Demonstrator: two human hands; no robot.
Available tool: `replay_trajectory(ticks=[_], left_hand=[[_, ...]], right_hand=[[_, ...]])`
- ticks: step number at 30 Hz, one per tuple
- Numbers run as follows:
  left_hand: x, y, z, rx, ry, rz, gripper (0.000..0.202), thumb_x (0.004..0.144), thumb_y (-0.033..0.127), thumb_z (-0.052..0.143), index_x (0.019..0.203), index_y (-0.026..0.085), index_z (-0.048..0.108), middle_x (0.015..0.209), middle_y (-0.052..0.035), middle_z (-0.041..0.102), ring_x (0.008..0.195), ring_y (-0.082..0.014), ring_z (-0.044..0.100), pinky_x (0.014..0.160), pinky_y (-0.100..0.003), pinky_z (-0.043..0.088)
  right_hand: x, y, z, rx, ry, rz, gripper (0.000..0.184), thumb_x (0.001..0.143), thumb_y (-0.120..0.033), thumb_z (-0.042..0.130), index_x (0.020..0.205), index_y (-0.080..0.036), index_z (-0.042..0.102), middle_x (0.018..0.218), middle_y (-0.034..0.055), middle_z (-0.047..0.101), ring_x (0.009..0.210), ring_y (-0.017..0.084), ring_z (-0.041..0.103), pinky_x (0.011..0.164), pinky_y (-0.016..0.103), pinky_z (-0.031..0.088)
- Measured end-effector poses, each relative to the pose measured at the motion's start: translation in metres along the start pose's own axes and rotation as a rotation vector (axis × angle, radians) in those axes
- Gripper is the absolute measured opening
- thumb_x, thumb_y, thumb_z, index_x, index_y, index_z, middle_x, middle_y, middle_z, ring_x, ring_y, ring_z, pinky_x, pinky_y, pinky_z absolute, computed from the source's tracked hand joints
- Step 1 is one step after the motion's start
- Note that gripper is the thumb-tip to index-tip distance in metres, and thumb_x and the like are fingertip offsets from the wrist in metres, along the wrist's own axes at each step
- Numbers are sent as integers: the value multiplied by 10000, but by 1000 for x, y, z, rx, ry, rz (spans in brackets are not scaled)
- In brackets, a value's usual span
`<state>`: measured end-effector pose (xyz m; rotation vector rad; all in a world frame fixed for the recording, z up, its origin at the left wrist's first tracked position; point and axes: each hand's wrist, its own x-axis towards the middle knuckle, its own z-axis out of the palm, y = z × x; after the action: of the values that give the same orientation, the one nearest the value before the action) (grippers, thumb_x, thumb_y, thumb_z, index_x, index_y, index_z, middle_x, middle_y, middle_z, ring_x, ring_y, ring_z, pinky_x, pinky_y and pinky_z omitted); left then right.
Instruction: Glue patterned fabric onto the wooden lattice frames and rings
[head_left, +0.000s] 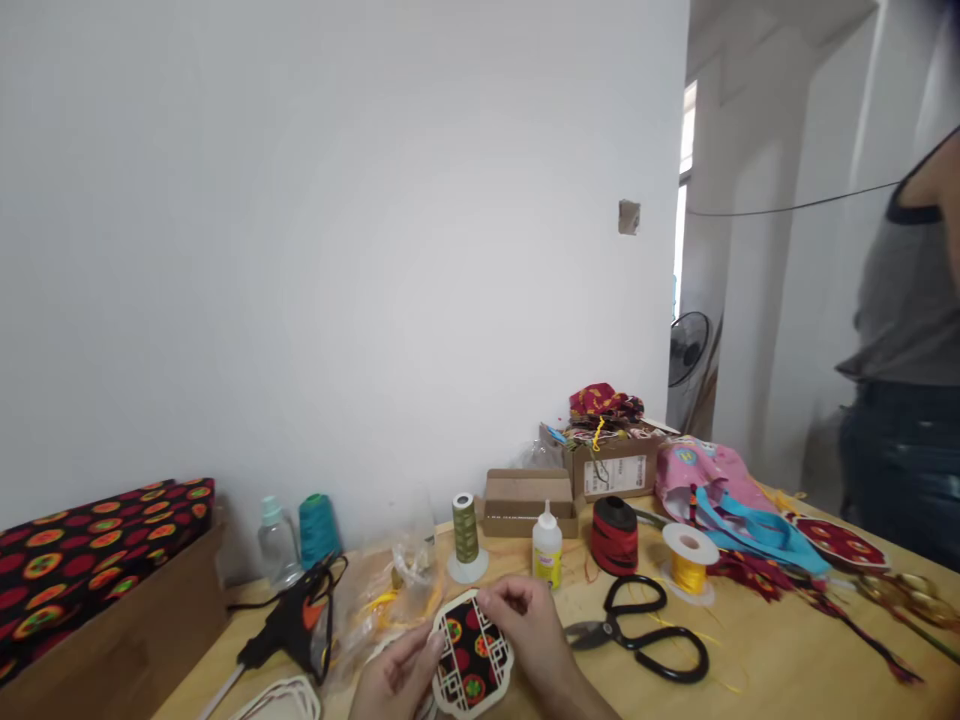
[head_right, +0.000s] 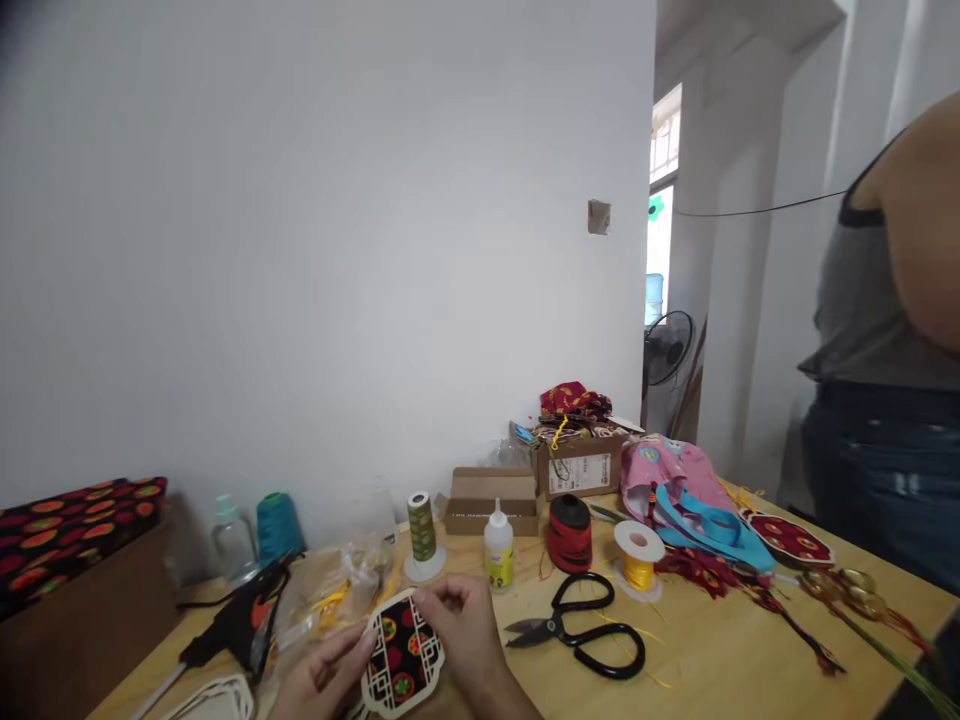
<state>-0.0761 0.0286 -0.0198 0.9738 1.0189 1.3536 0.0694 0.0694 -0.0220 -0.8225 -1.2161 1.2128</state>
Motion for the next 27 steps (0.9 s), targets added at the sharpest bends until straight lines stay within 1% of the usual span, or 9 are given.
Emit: replay_trajectory(ticks=[3,5,8,10,12,17,22,24,27], left_hand=[[-5,2,-1,-38,16,-36,351,555,432,731,813,195,710,765,-23,732,789,-237,664,754,-361,521],[-7,4,-2,-21,31,-35,365,546,445,731,808,191,712,756,-27,734,763,-235,667,737,-354,526],[-11,4,-2,81,130,92,368,505,477,737,750,203,721,735,-18,736,739,-232,668,705,-323,535],[-12,2,-1,163,203,197,339,499,482,735,704,213,723,737,-11,736,726,-224,666,688,-292,537],[-13,-1,-1,239,223,264,320,544,494,703,697,213,719,753,-11,736,718,-216,666,675,-274,539],[-9,-3,-3,409,101,328,299,652,471,623,745,200,711,806,-33,734,753,-218,670,680,-270,543],[-12,3,-7,539,75,408,147,653,368,650,713,255,721,756,-11,737,724,-187,672,671,-206,528],[-16,8,-8,611,70,496,107,676,334,635,713,271,714,735,6,735,707,-164,671,662,-174,516],[-22,17,-8,791,43,737,113,746,263,574,766,284,684,736,37,729,677,-118,668,636,-126,499]], right_hand=[[-4,2,2,-33,-62,-14,376,565,-488,696,517,-120,633,467,13,568,444,94,457,470,218,358],[-7,3,3,-68,-89,-31,350,593,-467,684,567,-118,665,500,34,599,452,107,481,472,226,371],[-11,-1,3,-125,-109,-104,285,624,-415,675,676,-137,704,629,70,657,552,152,555,538,261,424],[-12,-5,3,-161,-123,-181,219,629,-373,680,675,-162,713,674,68,663,635,174,579,605,275,443],[-12,-9,3,-195,-122,-252,166,642,-343,675,644,-181,712,657,53,652,660,177,581,633,274,445],[-14,-6,5,-279,-57,-375,161,690,-318,644,618,-182,691,582,36,614,596,168,561,576,270,438],[-21,-6,10,-338,-76,-542,184,720,-335,623,625,-189,680,560,28,598,583,163,544,569,268,414],[-24,-11,13,-359,-88,-611,154,741,-299,612,644,-197,675,561,22,598,583,154,540,578,263,409],[-27,-19,14,-422,-89,-735,103,765,-249,600,695,-207,662,571,13,602,580,144,541,582,258,414]])
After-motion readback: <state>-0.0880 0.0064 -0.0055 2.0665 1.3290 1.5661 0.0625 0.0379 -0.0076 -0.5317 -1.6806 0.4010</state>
